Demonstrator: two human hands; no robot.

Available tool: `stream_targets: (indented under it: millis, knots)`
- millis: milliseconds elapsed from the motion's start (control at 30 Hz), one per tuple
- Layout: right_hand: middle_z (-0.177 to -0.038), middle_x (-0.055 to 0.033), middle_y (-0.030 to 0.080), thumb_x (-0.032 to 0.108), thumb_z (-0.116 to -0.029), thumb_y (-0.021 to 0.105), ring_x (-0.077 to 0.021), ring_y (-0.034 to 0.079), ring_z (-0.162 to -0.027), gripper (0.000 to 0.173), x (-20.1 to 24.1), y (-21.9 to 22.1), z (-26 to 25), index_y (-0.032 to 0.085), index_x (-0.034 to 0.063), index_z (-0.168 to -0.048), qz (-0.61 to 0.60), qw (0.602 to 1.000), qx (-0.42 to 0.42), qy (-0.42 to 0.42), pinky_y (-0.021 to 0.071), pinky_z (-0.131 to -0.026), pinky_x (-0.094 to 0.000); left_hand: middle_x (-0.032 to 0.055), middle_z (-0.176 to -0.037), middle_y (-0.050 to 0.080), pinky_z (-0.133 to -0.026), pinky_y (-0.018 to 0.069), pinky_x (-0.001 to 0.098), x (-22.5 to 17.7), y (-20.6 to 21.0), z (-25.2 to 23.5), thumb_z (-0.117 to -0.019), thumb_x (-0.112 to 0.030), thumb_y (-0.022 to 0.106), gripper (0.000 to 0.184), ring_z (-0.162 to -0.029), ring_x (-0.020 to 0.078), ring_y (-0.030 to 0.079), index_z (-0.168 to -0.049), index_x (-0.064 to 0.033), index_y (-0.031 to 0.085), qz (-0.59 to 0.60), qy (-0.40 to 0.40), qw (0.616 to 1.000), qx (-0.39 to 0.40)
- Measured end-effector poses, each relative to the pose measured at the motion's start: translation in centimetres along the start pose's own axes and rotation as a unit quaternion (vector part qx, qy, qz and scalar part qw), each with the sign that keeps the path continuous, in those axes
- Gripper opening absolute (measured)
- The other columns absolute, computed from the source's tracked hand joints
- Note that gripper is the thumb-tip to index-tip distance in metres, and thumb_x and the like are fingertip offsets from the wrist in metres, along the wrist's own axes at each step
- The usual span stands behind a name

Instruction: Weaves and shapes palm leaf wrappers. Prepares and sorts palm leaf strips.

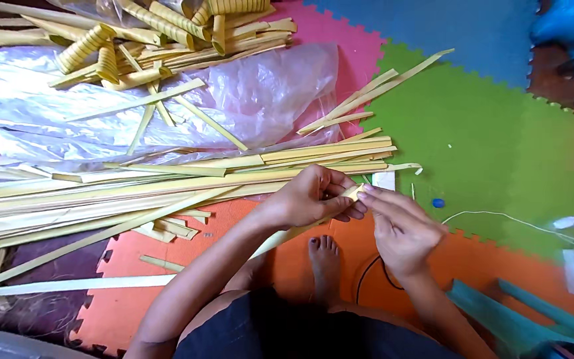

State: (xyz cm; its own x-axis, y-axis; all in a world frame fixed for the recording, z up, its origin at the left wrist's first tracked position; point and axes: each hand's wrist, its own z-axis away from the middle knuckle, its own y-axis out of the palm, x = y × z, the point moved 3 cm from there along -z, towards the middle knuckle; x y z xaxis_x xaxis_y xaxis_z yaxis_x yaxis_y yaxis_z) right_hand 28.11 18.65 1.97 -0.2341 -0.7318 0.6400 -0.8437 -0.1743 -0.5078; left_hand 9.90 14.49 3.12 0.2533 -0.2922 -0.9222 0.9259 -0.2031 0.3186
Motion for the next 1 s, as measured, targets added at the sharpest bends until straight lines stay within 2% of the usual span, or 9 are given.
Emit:
stream_targets:
  millis: [133, 300, 367, 433, 500, 633, 800, 933, 1000]
  knots:
    - [-0.102, 0.0006, 0.076, 0.003, -0.0920, 0.071, -0.0079, 0.073, -0.085, 0.027, -0.5, 0.4, -1.7, 0.070, 0.0039, -0.119, -0.174, 0.965, 0.017, 0.195, 0.0631, -0.076, -0.0249, 0.0092, -0.084, 0.074, -0.066, 0.0632, 0.0242, 0.3, 0.3, -0.6, -0.1010, 0.002, 0.059, 0.009, -0.070, 0.0106, 0.074, -0.106, 0.0065, 0.064, -0.071, 0.024, 0.994, -0.075]
    - [-0.104, -0.0124, 0.076, 0.001, -0.0919, 0.071, -0.0177, 0.074, -0.098, 0.012, 0.8, 1.2, -0.2, 0.077, 0.0000, -0.102, 0.074, 0.996, -0.010, -0.038, 0.0612, -0.087, -0.0295, 0.0094, -0.077, 0.074, -0.064, 0.0635, 0.0271, 0.7, 0.0, -0.9, -0.1132, -0.021, 0.038, 0.041, -0.066, 0.0126, 0.074, -0.095, 0.0048, 0.065, -0.043, -0.051, 0.994, -0.088]
    - [-0.106, -0.0119, 0.076, 0.004, -0.0911, 0.073, -0.0220, 0.071, -0.109, 0.010, 0.9, 1.4, -0.1, 0.079, 0.0018, -0.099, 0.071, 0.996, 0.028, -0.054, 0.0578, -0.098, -0.0339, 0.0056, -0.073, 0.065, -0.060, 0.0543, 0.0224, 0.9, -0.4, -0.6, -0.1122, -0.019, 0.039, 0.038, -0.063, 0.0081, 0.063, -0.093, 0.0019, 0.064, -0.063, -0.029, 0.995, -0.068]
    - [-0.106, -0.0085, 0.077, 0.013, -0.0911, 0.076, -0.0180, 0.072, -0.109, 0.013, 0.4, 0.9, -1.0, 0.079, 0.0021, -0.098, 0.009, 0.999, 0.050, 0.006, 0.0592, -0.097, -0.0321, 0.0070, -0.082, 0.068, -0.066, 0.0566, 0.0214, 0.8, -0.7, -0.3, -0.1046, -0.005, 0.054, 0.015, -0.071, 0.0080, 0.066, -0.107, 0.0046, 0.065, -0.082, 0.001, 0.996, -0.039]
    - [-0.109, -0.0068, 0.076, 0.011, -0.0956, 0.070, -0.0102, 0.073, -0.100, 0.017, -0.3, 0.4, -2.1, 0.077, 0.0015, -0.107, -0.046, 0.992, 0.074, 0.094, 0.0612, -0.086, -0.0263, 0.0101, -0.094, 0.074, -0.076, 0.0628, 0.0258, 1.0, -0.7, -0.5, -0.1013, 0.002, 0.057, 0.018, -0.081, 0.0112, 0.074, -0.118, 0.0065, 0.063, -0.115, 0.028, 0.992, -0.042]
    - [-0.110, -0.0033, 0.066, 0.008, -0.1023, 0.056, -0.0063, 0.065, -0.088, 0.025, -1.3, 0.8, -3.3, 0.070, 0.0066, -0.123, -0.074, 0.955, 0.166, 0.236, 0.0563, -0.073, -0.0215, 0.0104, -0.080, 0.073, -0.063, 0.0635, 0.0276, 1.0, 0.1, -0.8, -0.1042, -0.005, 0.057, 0.014, -0.065, 0.0130, 0.073, -0.104, 0.0057, 0.066, -0.168, 0.039, 0.981, -0.089]
    - [-0.106, 0.0018, 0.067, 0.001, -0.0967, 0.062, -0.0042, 0.066, -0.093, 0.015, -1.5, 0.5, -2.3, 0.072, 0.0081, -0.105, -0.162, 0.967, 0.102, 0.165, 0.0586, -0.078, -0.0197, 0.0004, -0.080, 0.073, -0.066, 0.0601, 0.0215, 2.1, -0.4, -0.5, -0.1142, -0.027, 0.024, 0.048, -0.071, 0.0054, 0.071, -0.103, -0.0035, 0.064, 0.071, -0.091, 0.993, 0.008]
    - [-0.108, 0.0088, 0.063, 0.025, -0.0977, 0.070, -0.0013, 0.064, -0.086, 0.016, -2.0, 0.5, -1.1, 0.074, 0.0206, -0.113, -0.262, 0.937, 0.085, 0.213, 0.0591, -0.072, -0.0188, 0.0011, -0.075, 0.059, -0.058, 0.0448, 0.0165, 1.9, -0.6, -0.6, -0.1072, -0.011, 0.050, 0.019, -0.064, 0.0032, 0.054, -0.099, -0.0023, 0.064, -0.047, -0.024, 0.998, -0.017]
    - [-0.100, 0.0072, 0.070, 0.019, -0.1007, 0.063, -0.0015, 0.066, -0.074, 0.017, -1.8, 0.8, -0.7, 0.073, 0.0209, -0.115, -0.352, 0.875, 0.058, 0.328, 0.0590, -0.068, -0.0189, 0.0051, -0.075, 0.061, -0.056, 0.0458, 0.0189, 1.5, -0.5, -0.7, -0.1034, -0.008, 0.058, 0.012, -0.062, 0.0066, 0.056, -0.098, -0.0002, 0.064, -0.105, 0.012, 0.993, -0.047]
